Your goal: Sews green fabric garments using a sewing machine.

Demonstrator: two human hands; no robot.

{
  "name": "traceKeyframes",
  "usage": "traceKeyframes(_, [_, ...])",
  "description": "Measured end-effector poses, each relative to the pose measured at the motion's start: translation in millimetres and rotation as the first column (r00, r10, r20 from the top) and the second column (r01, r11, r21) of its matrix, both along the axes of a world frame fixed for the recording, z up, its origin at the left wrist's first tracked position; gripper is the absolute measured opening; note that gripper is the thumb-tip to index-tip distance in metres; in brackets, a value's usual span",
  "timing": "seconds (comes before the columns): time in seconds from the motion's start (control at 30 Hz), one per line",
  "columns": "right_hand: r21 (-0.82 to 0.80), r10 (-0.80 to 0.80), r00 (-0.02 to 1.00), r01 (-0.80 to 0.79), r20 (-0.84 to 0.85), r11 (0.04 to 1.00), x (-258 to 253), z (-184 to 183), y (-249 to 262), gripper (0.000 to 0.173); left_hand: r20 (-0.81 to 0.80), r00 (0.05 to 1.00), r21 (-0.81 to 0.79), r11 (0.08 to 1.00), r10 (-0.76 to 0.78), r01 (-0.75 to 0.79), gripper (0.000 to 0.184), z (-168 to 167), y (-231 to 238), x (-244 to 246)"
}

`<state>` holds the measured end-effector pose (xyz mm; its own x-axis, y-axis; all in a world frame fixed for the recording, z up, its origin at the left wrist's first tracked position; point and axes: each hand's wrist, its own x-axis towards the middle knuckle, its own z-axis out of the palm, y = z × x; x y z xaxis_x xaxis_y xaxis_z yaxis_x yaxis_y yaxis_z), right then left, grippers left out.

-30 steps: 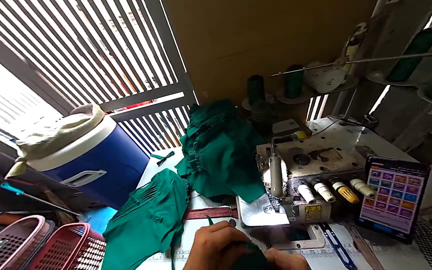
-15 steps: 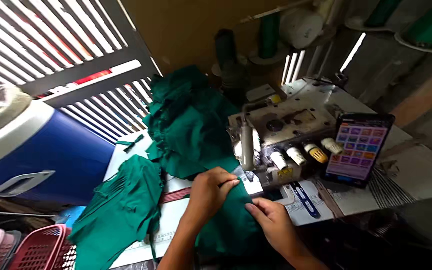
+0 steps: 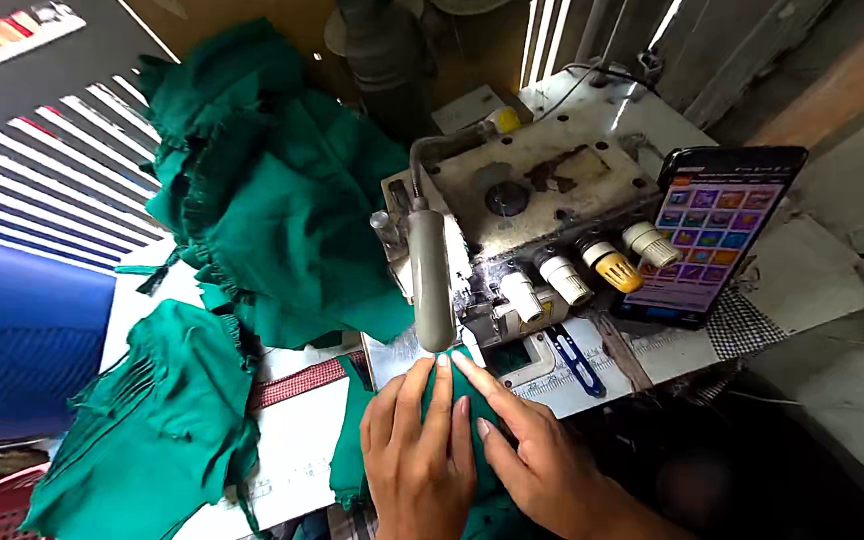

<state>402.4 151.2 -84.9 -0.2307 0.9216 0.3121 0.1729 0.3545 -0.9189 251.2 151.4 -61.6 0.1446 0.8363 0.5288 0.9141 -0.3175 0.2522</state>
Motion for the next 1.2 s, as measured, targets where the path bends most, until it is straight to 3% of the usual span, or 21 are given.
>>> traceKeyframes(0.13, [-0.084, -0.030, 0.998, 0.025, -0.058, 0.996, 1.1, 2.3, 4.0, 0.061, 0.039, 0.999, -0.043, 0.999, -0.026, 0.028, 0.037, 2.1, 8.7, -2.0])
traceKeyframes(0.27, [-0.229, -0.122, 0.987, 0.096, -0.103, 0.969, 5.0, -1.5, 4.9, 0.069, 0.153, 0.973, -0.169, 0.965, -0.175, 0.200, 0.034, 13.8, 41.4, -43.9])
traceKeyframes(0.4, [-0.261, -0.127, 0.982, 0.087, -0.138, 0.961, 8.7, -3.8, 0.5, 0.067, 0.152, 0.987, -0.187, 0.979, -0.057, 0.085, 0.033, 42.4, 66.2, -97.7])
traceKeyframes(0.47, [-0.243, -0.125, 0.980, 0.086, -0.152, 0.966, 7.6, -4.1, 0.3, 0.067, 0.165, 0.986, -0.129, 0.991, -0.020, 0.042, 0.030, 60.8, 58.6, -97.5])
traceKeyframes(0.53, [-0.226, -0.124, 0.982, 0.090, -0.143, 0.970, 6.6, -4.3, -0.3, 0.067, 0.216, 0.971, -0.089, 0.989, -0.100, 0.121, 0.024, 69.3, 40.2, -80.7])
traceKeyframes(0.63, [-0.160, -0.150, 0.987, 0.137, -0.067, 0.978, 4.8, -4.9, -1.8, 0.062, 0.248, 0.939, -0.138, 0.950, -0.240, 0.279, 0.027, 50.9, 14.0, -38.4])
traceKeyframes(0.8, [0.056, -0.150, 0.989, 0.151, -0.015, 0.987, 8.1, -1.3, -3.8, 0.043, 0.072, 0.991, -0.061, 0.991, -0.113, 0.117, 0.035, 1.4, 8.4, -6.2])
traceKeyframes(1.0, [0.070, -0.187, 0.978, 0.181, 0.094, 0.981, 2.7, 5.3, 4.9, 0.046, 0.064, 0.993, -0.057, 0.994, -0.095, 0.098, 0.035, 3.0, 19.8, -5.7])
traceKeyframes(1.2, [0.067, -0.192, 0.979, 0.187, 0.074, 0.980, -2.2, 4.2, 8.3, 0.047, 0.065, 0.991, -0.058, 0.991, -0.115, 0.119, 0.036, 2.7, 26.4, -10.7])
